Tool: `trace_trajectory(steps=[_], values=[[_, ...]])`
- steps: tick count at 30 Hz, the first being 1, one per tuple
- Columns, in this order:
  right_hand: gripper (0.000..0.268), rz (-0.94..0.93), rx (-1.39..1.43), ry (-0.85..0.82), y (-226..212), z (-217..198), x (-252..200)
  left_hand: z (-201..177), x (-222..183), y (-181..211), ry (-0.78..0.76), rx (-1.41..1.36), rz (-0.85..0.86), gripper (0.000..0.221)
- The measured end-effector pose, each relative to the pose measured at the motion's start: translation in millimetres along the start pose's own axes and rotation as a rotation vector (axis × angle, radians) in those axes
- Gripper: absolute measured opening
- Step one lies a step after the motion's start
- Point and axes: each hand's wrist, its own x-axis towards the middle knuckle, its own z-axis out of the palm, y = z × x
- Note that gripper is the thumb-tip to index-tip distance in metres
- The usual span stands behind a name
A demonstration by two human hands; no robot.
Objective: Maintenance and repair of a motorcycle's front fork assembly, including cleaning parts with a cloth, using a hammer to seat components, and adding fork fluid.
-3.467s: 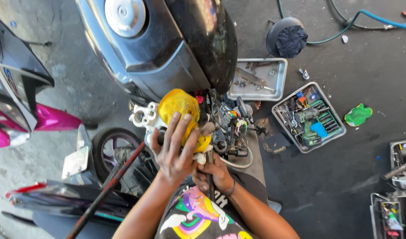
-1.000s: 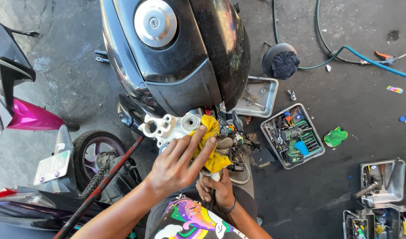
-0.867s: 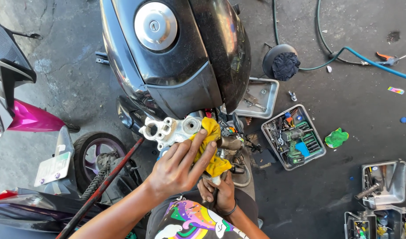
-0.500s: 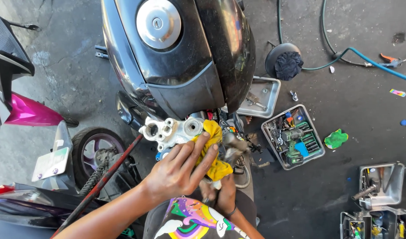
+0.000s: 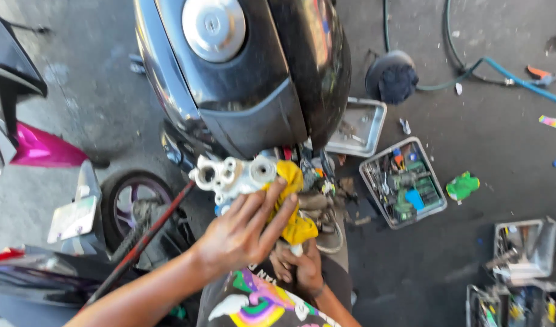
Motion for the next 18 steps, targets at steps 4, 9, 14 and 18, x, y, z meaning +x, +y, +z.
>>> trace_trajectory(steps=[4, 9, 14, 18], values=[[0.037, 0.045, -0.005, 0.38, 5, -6, -3, 2, -3, 4, -0.027, -0.055, -0.03, 0.036], [0.076, 0.172, -0.45, 0.51, 32, -48, -48, -2, -10, 14, -0.094, -0.032, -0.027, 0.041], [0.036, 0.147, 0.187, 0.278, 9, -35, -8, 2, -2, 5, -0.059, -0.043, -0.032, 0.038], [0.026, 0.169, 0.193, 0.186, -2, 17, -17, 1, -6, 11, -0.091, -0.039, -0.032, 0.038]])
